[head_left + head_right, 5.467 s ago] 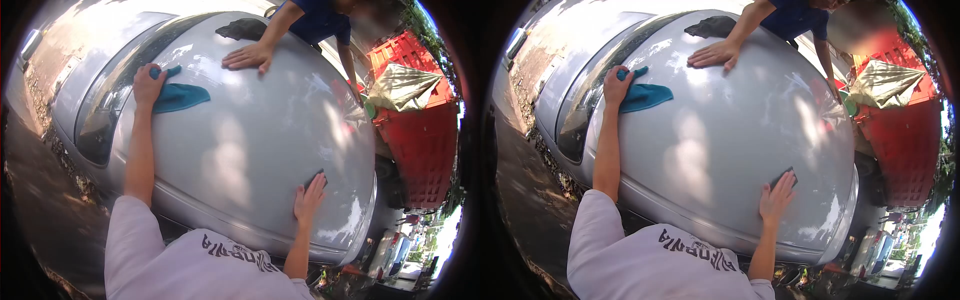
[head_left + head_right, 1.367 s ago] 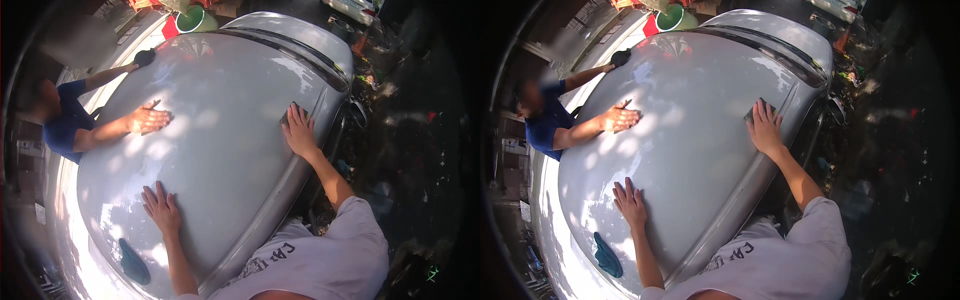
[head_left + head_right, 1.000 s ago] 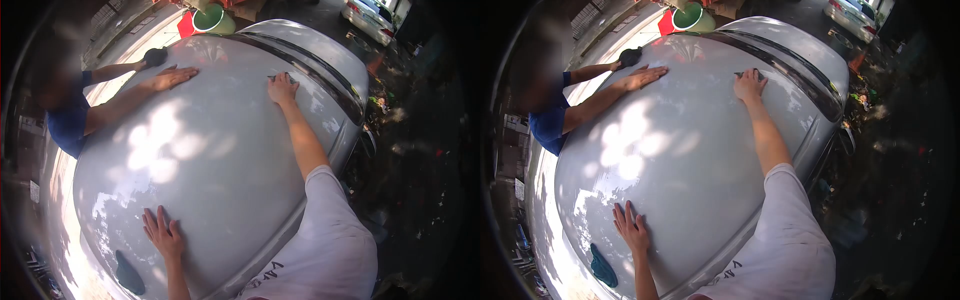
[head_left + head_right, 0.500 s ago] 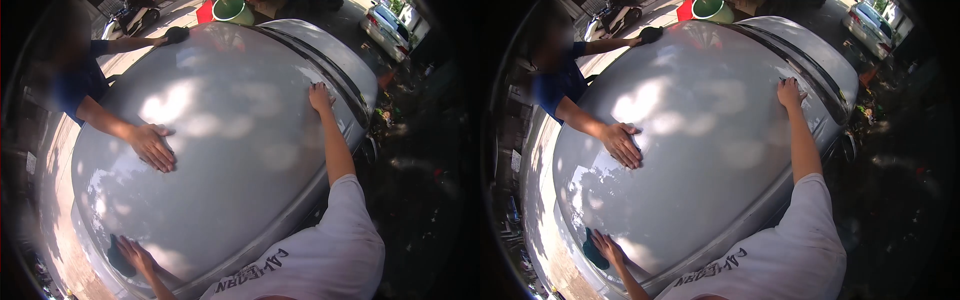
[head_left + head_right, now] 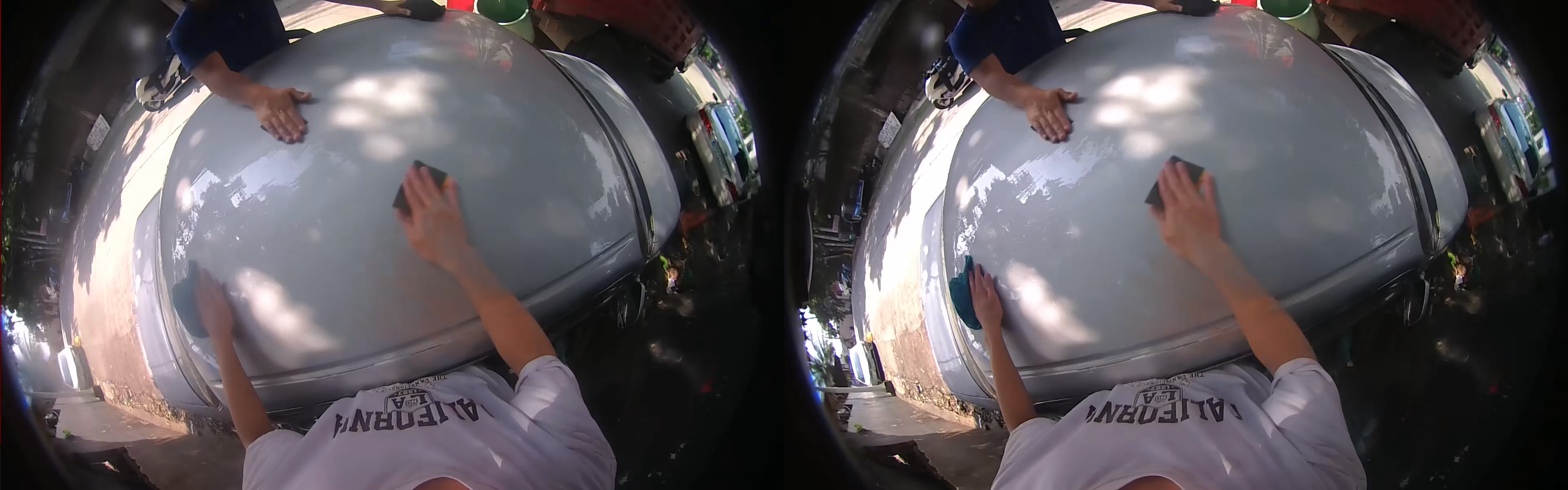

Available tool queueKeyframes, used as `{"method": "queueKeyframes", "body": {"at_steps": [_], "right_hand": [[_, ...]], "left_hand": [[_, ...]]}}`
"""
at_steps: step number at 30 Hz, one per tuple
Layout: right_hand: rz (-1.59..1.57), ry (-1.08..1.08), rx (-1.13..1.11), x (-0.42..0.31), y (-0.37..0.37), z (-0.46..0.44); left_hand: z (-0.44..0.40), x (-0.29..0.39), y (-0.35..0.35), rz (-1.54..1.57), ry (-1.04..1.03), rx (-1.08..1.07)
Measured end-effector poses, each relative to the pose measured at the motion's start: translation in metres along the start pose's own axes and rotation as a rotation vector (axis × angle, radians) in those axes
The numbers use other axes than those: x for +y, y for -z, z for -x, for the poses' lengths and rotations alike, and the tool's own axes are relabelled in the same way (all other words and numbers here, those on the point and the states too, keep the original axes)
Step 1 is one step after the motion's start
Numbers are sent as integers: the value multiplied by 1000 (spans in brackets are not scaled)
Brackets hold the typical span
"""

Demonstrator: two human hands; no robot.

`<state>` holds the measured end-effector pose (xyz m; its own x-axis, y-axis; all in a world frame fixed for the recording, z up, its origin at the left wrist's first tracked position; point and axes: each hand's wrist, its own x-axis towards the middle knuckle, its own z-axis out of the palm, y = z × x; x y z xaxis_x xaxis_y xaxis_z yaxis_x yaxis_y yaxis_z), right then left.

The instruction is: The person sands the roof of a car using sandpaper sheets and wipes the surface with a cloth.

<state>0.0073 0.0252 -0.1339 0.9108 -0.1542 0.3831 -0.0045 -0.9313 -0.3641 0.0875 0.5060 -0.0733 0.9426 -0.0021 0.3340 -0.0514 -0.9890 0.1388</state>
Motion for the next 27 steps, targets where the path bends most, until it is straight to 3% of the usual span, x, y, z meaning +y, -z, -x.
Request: {"method": "queueKeyframes", "body": {"at_steps": [1,3,4,5,7,10,12,15,17,18,19,21,22,23,25,27], "right_hand": [[215,-140,56,72,9,5],[420,-614,-55,225,31,41],[318,-859,-43,254,54,60],[255,-951,-87,274,62,74],[348,-839,-127,231,44,78],[195,-169,-58,9,13,55],[-20,222,-176,-137,2,47],[-256,740,-319,-249,-23,58],[-286,816,-327,-254,-33,35],[-303,877,-349,-250,-39,16],[-255,796,-275,-251,-50,-11],[-150,615,-166,-253,-89,-80],[-97,530,-216,-256,-102,-110],[-99,543,-229,-270,-107,-101],[-63,628,-190,-302,-108,-78],[-208,939,-354,-342,-83,7]], "left_hand": [[4,-16,7,-4,32,8],[10,-48,20,-59,6,-2],[13,-75,11,11,12,55],[16,-71,12,14,43,66],[11,-38,23,-178,176,-64],[13,-46,14,-64,206,5],[18,-47,19,14,148,62],[40,-65,41,122,44,176],[65,-98,47,214,108,435],[77,-118,47,99,148,508],[82,-123,42,97,169,512],[95,-134,34,-197,482,369],[97,-149,33,170,558,171],[96,-148,32,159,516,197],[88,-138,35,132,542,190],[74,-131,44,95,602,157]]}}
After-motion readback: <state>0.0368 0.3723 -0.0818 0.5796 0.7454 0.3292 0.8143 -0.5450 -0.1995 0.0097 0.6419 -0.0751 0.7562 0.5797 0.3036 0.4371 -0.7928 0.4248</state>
